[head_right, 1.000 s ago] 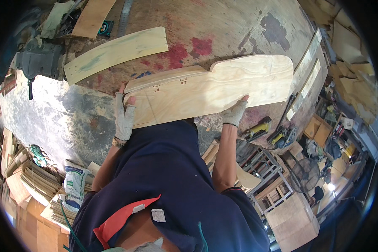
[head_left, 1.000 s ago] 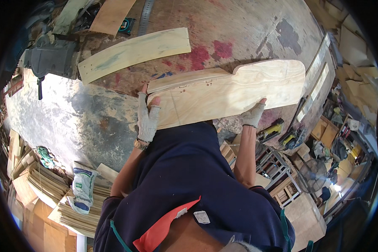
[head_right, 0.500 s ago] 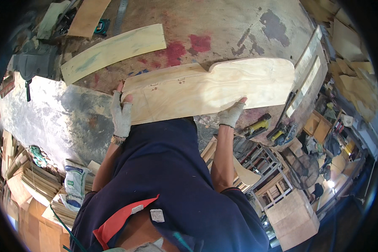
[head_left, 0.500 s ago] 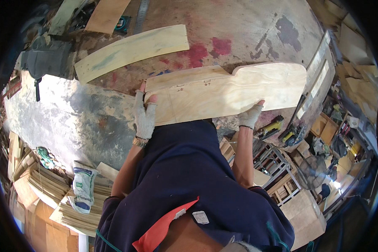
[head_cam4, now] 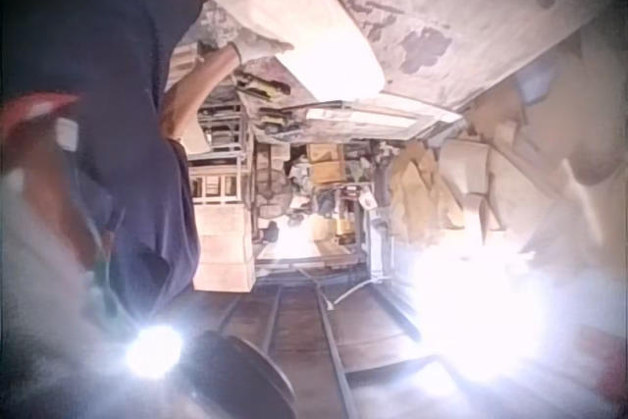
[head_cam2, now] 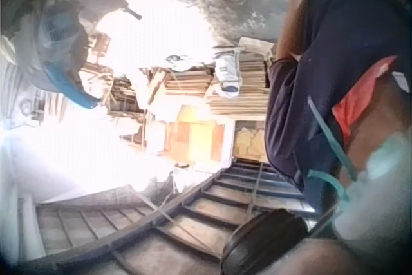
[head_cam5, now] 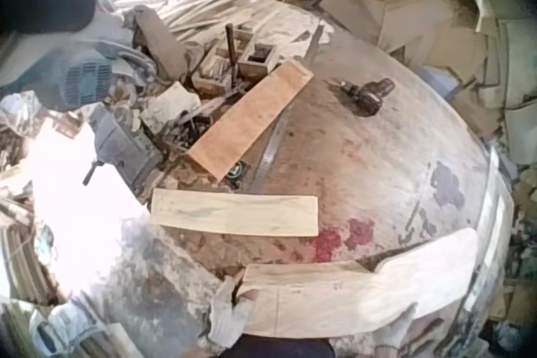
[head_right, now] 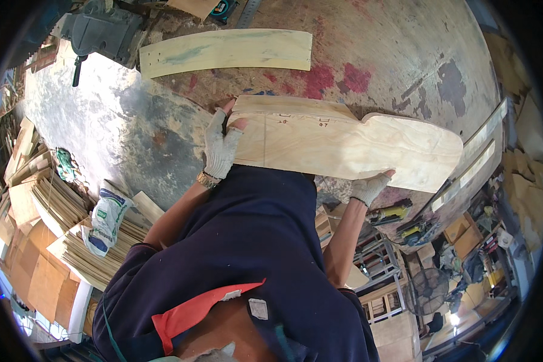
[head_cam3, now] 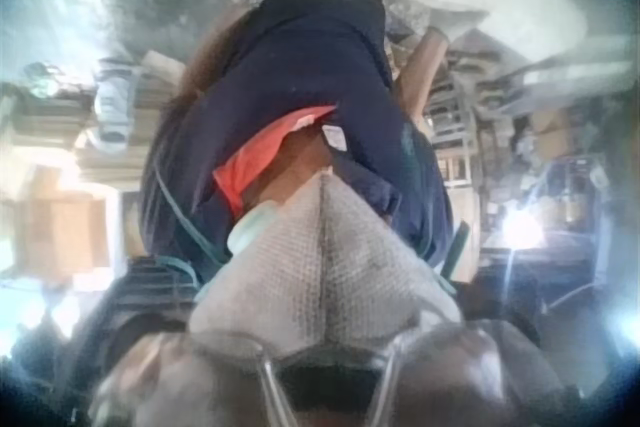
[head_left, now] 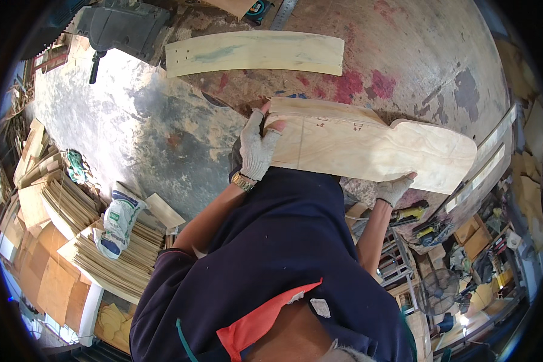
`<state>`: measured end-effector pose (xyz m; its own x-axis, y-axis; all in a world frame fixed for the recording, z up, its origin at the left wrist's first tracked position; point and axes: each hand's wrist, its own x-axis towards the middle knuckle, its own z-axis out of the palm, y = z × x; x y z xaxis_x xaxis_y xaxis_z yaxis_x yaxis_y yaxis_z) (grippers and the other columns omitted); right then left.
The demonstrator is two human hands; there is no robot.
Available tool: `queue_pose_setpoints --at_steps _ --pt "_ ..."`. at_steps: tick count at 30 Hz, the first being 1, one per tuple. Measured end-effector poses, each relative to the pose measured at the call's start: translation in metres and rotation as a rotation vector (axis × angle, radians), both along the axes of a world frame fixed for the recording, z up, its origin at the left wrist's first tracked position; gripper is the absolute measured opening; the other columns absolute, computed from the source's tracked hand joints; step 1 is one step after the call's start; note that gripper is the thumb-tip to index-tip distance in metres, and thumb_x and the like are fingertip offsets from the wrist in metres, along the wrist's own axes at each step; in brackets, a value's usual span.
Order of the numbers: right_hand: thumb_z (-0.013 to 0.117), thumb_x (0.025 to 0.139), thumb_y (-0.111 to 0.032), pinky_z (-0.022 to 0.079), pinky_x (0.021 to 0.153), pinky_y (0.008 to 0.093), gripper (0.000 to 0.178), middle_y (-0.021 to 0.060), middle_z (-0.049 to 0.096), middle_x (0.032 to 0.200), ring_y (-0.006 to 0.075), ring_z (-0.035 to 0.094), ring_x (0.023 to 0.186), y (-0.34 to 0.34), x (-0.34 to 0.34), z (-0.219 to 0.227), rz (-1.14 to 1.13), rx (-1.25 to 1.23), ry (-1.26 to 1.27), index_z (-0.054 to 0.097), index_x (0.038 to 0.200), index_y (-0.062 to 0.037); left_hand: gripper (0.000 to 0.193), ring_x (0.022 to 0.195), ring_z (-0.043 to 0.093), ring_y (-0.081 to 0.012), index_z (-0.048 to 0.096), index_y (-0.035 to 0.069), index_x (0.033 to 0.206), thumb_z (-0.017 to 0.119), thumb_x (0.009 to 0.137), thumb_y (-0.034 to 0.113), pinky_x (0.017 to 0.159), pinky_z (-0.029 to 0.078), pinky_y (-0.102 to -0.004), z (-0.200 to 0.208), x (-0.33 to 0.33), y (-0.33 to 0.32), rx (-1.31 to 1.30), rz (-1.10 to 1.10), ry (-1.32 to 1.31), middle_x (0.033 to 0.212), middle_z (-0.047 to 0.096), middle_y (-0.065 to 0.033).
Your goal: The person aligns and staples two wooden pieces together on a workbench, then marks and cuts a separate wooden strip using a miter saw. The person places the cut strip onto the assembled piece and marks it with a pen.
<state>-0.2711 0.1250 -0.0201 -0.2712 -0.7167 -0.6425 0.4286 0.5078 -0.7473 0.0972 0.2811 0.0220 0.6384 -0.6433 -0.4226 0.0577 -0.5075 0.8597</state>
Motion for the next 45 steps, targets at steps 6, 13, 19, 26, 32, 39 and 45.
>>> queue_pose_setpoints --at_steps 6,13,19,26,32,39,45 --pt "0.049 0.100 -0.067 0.035 0.120 0.0544 0.081 0.0109 0.041 0.162 0.0346 0.042 0.146 0.002 0.005 0.004 0.027 0.014 -0.096 0.035 0.159 -0.0127 0.054 0.100 0.063 -0.0169 0.063 -0.002 0.136 0.080 0.092 0.023 0.094 0.049 -0.0299 0.005 -0.003 -0.005 0.056 0.061 -0.213 0.111 0.071 -0.0125" --pt "0.050 0.099 -0.067 0.035 0.119 0.0542 0.082 0.0112 0.043 0.160 0.0347 0.044 0.143 0.001 0.009 0.001 -0.052 -0.018 -0.041 0.036 0.159 -0.0130 0.052 0.103 0.061 -0.0142 0.064 -0.004 0.135 0.078 0.094 0.025 0.096 0.048 -0.0302 0.004 -0.005 -0.004 0.118 0.083 -0.118 0.115 0.073 -0.0116" --pt "0.051 0.100 -0.064 0.037 0.118 0.0545 0.079 0.0112 0.043 0.160 0.0344 0.045 0.142 0.001 0.010 0.001 -0.055 -0.040 0.019 0.036 0.158 -0.0122 0.045 0.097 0.062 -0.0153 0.068 -0.004 0.125 0.078 0.094 0.027 0.091 0.049 -0.0305 0.007 -0.008 -0.006 0.047 0.092 -0.197 0.106 0.073 -0.0118" --pt "0.052 0.101 -0.063 0.038 0.117 0.0565 0.079 0.0123 0.042 0.160 0.0353 0.044 0.143 0.001 0.010 0.002 -0.071 -0.020 -0.001 0.036 0.158 -0.0109 0.047 0.077 0.059 -0.0178 0.071 -0.002 0.113 0.082 0.089 0.036 0.076 0.050 -0.0326 0.012 -0.007 -0.009 0.155 0.090 -0.298 0.087 0.068 -0.0091" --pt "0.054 0.100 -0.062 0.038 0.117 0.0576 0.081 0.0135 0.042 0.160 0.0366 0.044 0.143 0.002 0.006 0.001 -0.048 -0.058 -0.013 0.034 0.159 -0.0105 0.047 0.075 0.057 -0.0189 0.071 -0.003 0.112 0.081 0.089 0.038 0.073 0.049 -0.0335 0.014 -0.005 -0.008 0.193 0.060 -0.309 0.085 0.066 -0.0099" --pt "0.054 0.100 -0.064 0.037 0.118 0.0566 0.083 0.0140 0.039 0.162 0.0368 0.042 0.145 0.004 0.007 0.007 -0.043 -0.040 -0.010 0.031 0.160 -0.0108 0.044 0.073 0.055 -0.0187 0.072 -0.002 0.111 0.080 0.090 0.036 0.072 0.048 -0.0332 0.011 -0.006 -0.009 0.103 0.080 -0.313 0.082 0.064 -0.0086" --pt "0.056 0.097 -0.067 0.037 0.118 0.0564 0.087 0.0132 0.039 0.162 0.0370 0.042 0.145 0.005 0.011 0.011 -0.012 0.025 -0.062 0.032 0.160 -0.0111 0.039 0.068 0.042 -0.0130 0.073 0.000 0.111 0.081 0.090 0.032 0.063 0.039 -0.0302 0.016 -0.002 -0.007 0.151 0.097 -0.251 0.073 0.048 -0.0012"
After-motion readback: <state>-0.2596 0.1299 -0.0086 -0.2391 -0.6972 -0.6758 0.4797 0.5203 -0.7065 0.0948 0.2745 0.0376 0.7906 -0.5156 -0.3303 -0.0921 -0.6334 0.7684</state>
